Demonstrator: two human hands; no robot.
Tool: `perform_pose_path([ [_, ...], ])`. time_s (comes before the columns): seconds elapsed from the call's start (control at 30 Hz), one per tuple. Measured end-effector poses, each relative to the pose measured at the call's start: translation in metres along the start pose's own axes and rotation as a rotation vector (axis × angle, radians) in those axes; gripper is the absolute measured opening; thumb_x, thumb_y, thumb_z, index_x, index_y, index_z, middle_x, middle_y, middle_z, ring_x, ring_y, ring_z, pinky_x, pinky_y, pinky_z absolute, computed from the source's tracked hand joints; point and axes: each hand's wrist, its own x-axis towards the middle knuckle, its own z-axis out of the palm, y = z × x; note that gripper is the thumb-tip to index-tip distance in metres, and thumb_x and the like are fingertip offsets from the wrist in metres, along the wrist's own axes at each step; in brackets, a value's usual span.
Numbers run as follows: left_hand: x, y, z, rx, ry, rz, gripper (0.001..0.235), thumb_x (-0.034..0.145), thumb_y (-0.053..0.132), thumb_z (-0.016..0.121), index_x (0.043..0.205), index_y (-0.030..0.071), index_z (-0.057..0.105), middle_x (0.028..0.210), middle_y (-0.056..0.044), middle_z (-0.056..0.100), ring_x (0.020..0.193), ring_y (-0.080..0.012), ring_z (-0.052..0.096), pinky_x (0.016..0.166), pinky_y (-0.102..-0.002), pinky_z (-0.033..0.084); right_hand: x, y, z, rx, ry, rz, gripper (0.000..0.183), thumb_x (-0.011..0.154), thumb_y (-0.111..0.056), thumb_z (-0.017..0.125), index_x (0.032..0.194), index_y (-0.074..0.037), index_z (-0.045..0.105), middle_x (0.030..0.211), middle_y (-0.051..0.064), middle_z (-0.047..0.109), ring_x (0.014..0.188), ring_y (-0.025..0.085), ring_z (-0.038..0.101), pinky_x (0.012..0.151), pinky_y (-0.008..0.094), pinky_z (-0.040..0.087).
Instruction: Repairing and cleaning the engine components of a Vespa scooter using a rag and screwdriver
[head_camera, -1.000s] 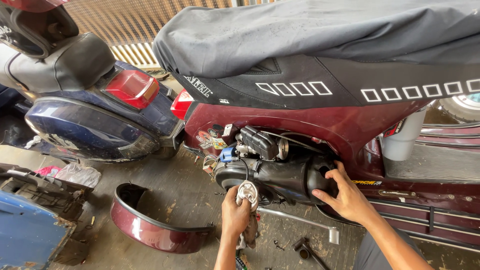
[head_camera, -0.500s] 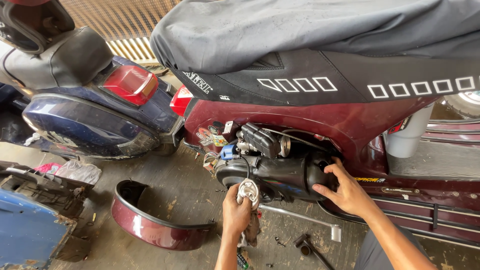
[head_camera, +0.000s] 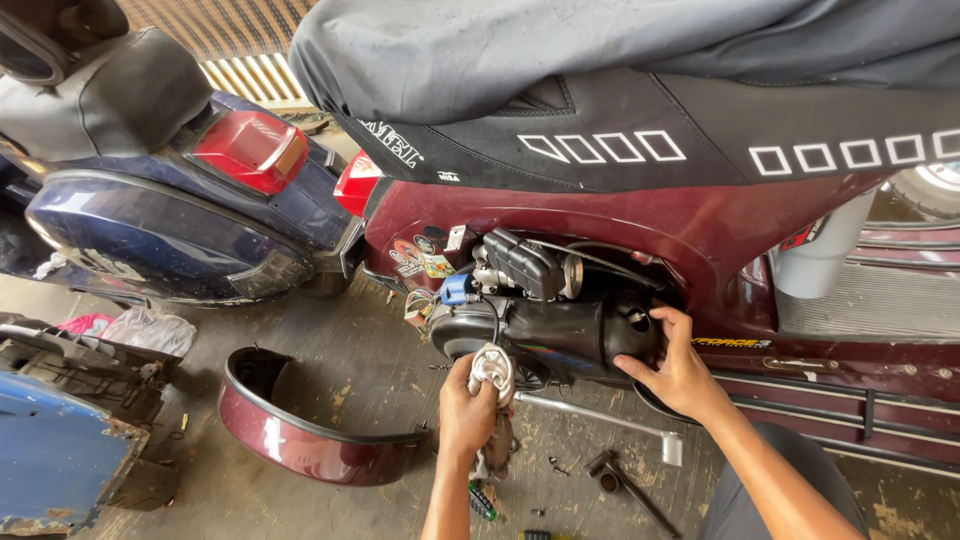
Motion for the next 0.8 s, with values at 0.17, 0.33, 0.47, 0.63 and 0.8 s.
perform_pose_path([
  [0.17, -0.003, -0.003, 0.000, 0.059, -0.037, -0.001, 0.043, 0.079, 0.009, 0.059, 0.120, 0.009, 0.072, 0.103, -0.010, 0.080, 0.089, -0.0222, 0.075, 0.079, -0.033, 0.059, -0.016, -0.003, 0.003, 0.060, 0.033, 0.104, 0.102, 0.076, -0.022, 0.082, 0.148, -0.010, 0.010, 0.146, 0.027, 0.040, 0.125, 0.039, 0.058, 0.103, 0.053, 0.053],
  [0.33, -0.007, 0.004, 0.001, 0.082, -0.055, -0.002, 0.047, 0.079, 0.009, 0.056, 0.124, 0.011, 0.070, 0.108, -0.010, 0.080, 0.095, -0.0235, 0.075, 0.083, -0.034, 0.059, -0.025, -0.011, 0.007, 0.081, 0.059, 0.103, 0.099, 0.078, -0.021, 0.081, 0.150, -0.007, 0.015, 0.143, 0.027, 0.048, 0.119, 0.036, 0.064, 0.101, 0.048, 0.055],
  [0.47, -0.006, -0.001, 0.004, 0.087, -0.053, 0.020, 0.046, 0.080, 0.011, 0.058, 0.125, 0.008, 0.069, 0.109, -0.011, 0.079, 0.095, -0.0243, 0.075, 0.084, -0.034, 0.059, -0.022, -0.040, 0.006, -0.017, 0.111, 0.139, 0.092, 0.077, -0.028, 0.082, 0.147, -0.004, 0.027, 0.136, 0.026, 0.057, 0.110, 0.033, 0.071, 0.091, 0.044, 0.061],
  [0.63, -0.001, -0.006, 0.010, 0.101, -0.043, 0.039, 0.045, 0.080, 0.012, 0.060, 0.124, 0.008, 0.070, 0.110, -0.011, 0.079, 0.097, -0.0247, 0.075, 0.086, -0.034, 0.058, -0.015, -0.029, 0.000, -0.199, 0.105, 0.169, 0.100, 0.071, -0.039, 0.087, 0.146, -0.006, 0.029, 0.135, 0.027, 0.058, 0.115, 0.038, 0.066, 0.097, 0.047, 0.053],
  [0.8, 0.002, -0.010, 0.011, 0.096, -0.047, 0.016, 0.044, 0.081, 0.011, 0.060, 0.123, 0.007, 0.070, 0.109, -0.011, 0.079, 0.095, -0.0241, 0.075, 0.084, -0.034, 0.059, -0.015, -0.031, -0.002, -0.248, 0.075, 0.213, 0.102, 0.071, -0.043, 0.086, 0.147, -0.007, 0.029, 0.139, 0.027, 0.056, 0.119, 0.041, 0.064, 0.099, 0.049, 0.051],
])
